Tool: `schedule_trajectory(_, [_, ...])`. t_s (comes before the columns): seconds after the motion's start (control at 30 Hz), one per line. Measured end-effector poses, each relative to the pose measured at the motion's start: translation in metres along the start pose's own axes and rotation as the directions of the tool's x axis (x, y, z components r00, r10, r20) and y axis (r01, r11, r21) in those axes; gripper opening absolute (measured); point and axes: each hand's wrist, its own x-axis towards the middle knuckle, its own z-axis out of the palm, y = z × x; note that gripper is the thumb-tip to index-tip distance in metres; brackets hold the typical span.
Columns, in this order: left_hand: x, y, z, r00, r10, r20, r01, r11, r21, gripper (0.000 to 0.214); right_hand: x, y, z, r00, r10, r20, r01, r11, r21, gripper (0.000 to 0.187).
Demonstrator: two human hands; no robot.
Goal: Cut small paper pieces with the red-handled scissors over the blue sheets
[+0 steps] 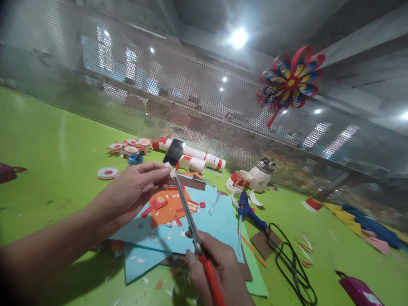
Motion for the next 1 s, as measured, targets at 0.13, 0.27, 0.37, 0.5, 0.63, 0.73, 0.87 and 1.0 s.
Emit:
schedule_trajectory(0.13, [-0.0012, -0.0016, 0.002, 1.0, -0.009, -0.02, 0.01, 1.0, 0.012, 0.012, -0.0004, -0.0036, -0.0003, 0.999, 0.032, 0.014, -0.032, 0.999, 0.007, 0.034])
schedule_trajectory(0.27, [-0.0012, -0.0041, 0.0016, 0.999, 0.007, -0.037, -0.006, 1.0, 0.019, 0.011, 0.0, -0.0039, 0.0015, 1.0, -0.009, -0.007, 0.009, 1.0, 0.002, 0.035])
schedule_trajectory(0.37, [-0.0009, -0.0057, 0.0008, 0.999, 0.018, -0.046, -0.017, 1.0, 0.024, 0.011, 0.0, -0.0028, 0.0035, 1.0, -0.018, -0.018, 0.018, 1.0, 0.015, 0.034])
schedule_trajectory(0.5, [-0.0006, -0.0071, -0.0004, 0.999, 0.036, -0.033, -0.034, 0.998, 0.044, 0.011, -0.0006, -0.002, 0.0045, 0.999, 0.015, -0.028, -0.015, 1.0, 0.01, 0.034])
schedule_trajectory(0.63, [-0.0008, -0.0085, -0.0005, 0.998, 0.053, -0.025, -0.052, 0.998, 0.047, 0.012, -0.0012, -0.0002, 0.0046, 0.999, 0.005, -0.032, -0.005, 1.0, -0.006, 0.035])
schedule_trajectory(0.73, [-0.0014, -0.0091, 0.0003, 0.997, 0.067, -0.029, -0.066, 0.997, 0.047, 0.012, -0.0014, 0.002, 0.0055, 0.998, -0.026, -0.05, 0.026, 1.0, -0.006, 0.035])
schedule_trajectory(0.87, [-0.0019, -0.0088, 0.0011, 0.997, 0.066, -0.045, -0.064, 0.997, 0.043, 0.012, -0.0017, 0.0038, 0.0069, 0.997, -0.023, -0.071, 0.022, 1.0, -0.009, 0.037])
schedule_trajectory(1.0, [-0.0023, -0.0085, 0.0021, 0.997, 0.063, -0.048, -0.061, 0.997, 0.044, 0.012, -0.002, 0.005, 0.0078, 0.998, -0.006, -0.058, 0.005, 1.0, -0.019, 0.035])
